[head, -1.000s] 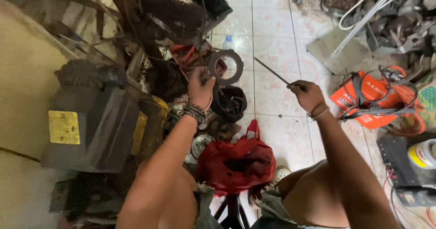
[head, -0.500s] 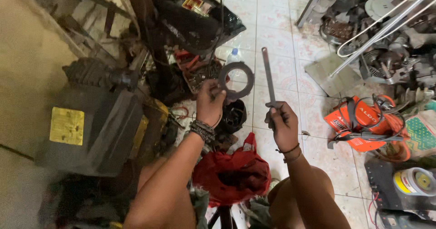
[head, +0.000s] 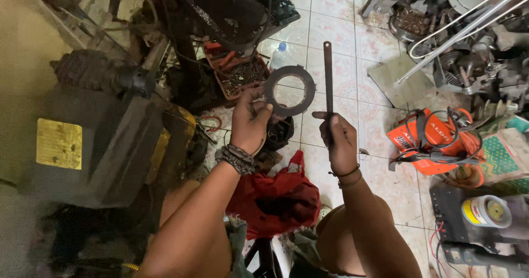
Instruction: The person holds a dark, circular mechanical part in their left hand and uses a metal rod in their right hand to scrape and clean the inner surface of the part. The person rotates the part to access different areas while continuing to scrape away debris.
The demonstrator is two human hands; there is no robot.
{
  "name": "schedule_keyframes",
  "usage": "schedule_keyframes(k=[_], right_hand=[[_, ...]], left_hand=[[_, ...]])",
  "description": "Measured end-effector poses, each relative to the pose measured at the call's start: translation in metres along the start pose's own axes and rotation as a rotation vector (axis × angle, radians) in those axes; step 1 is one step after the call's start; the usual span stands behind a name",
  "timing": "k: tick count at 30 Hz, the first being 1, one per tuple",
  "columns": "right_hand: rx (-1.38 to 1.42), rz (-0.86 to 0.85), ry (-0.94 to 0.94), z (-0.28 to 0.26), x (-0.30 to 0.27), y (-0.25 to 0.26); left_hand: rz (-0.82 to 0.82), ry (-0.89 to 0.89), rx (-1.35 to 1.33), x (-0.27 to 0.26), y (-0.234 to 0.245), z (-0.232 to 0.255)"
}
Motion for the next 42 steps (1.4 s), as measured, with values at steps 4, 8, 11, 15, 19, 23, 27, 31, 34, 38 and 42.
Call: schedule_keyframes(k=[4,8,11,15,19,23,27,31,34,38,42], right_hand=[[0.052,-0.049,-0.050,-0.030,0.002,-0.013],[-0.116,-0.070,-0.079,-0.065,0.012,-0.028],[-0.152,-0.038,-0.017,-0.068,0.017,-0.033],[-0.013,0.084,-0.027,-0.026,0.022,-0.018],[0.048,0.044,-0.134,-0.038,0.031,-0.017],[0.099,0.052,-0.190,-0.037,0.035,-0.013],[0.048,0.056,-0.204,-0.026,0.041,-0.008],[0.070,0.057,-0.208,-0.016,0.045,0.000],[0.060,0.045,-0.210,-0.016,0.048,0.001],[0.037,0.006,-0.191,-0.010,0.051,0.001],[0.079,0.006,-0.243,-0.009,0.052,-0.004]], left_hand=[[0.001,-0.013,0.081,0.001,0.007,0.007],[0.052,0.047,0.044,0.002,0.014,0.003],[0.058,0.068,0.093,0.012,0.011,-0.005],[0.050,0.071,0.196,0.005,0.006,0.026],[0.116,0.073,0.164,0.005,0.014,0.010],[0.057,0.027,0.150,0.012,0.003,0.000],[0.043,0.038,0.080,0.011,-0.008,0.000],[-0.020,0.042,0.137,0.010,-0.005,0.000],[-0.038,0.018,0.141,0.008,-0.007,0.006],[-0.030,0.021,0.128,0.007,-0.004,0.010],[0.020,0.008,0.017,0.005,0.011,-0.031]])
Point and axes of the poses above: each hand's wrist, its own x-axis towards the middle knuckle, its own y-axis out of the back of the hand, z = x × y, the point moved 3 cm from there along x, towards the middle knuckle, and after that the axes turned 14 degrees about -y, right-handed, at the moved point
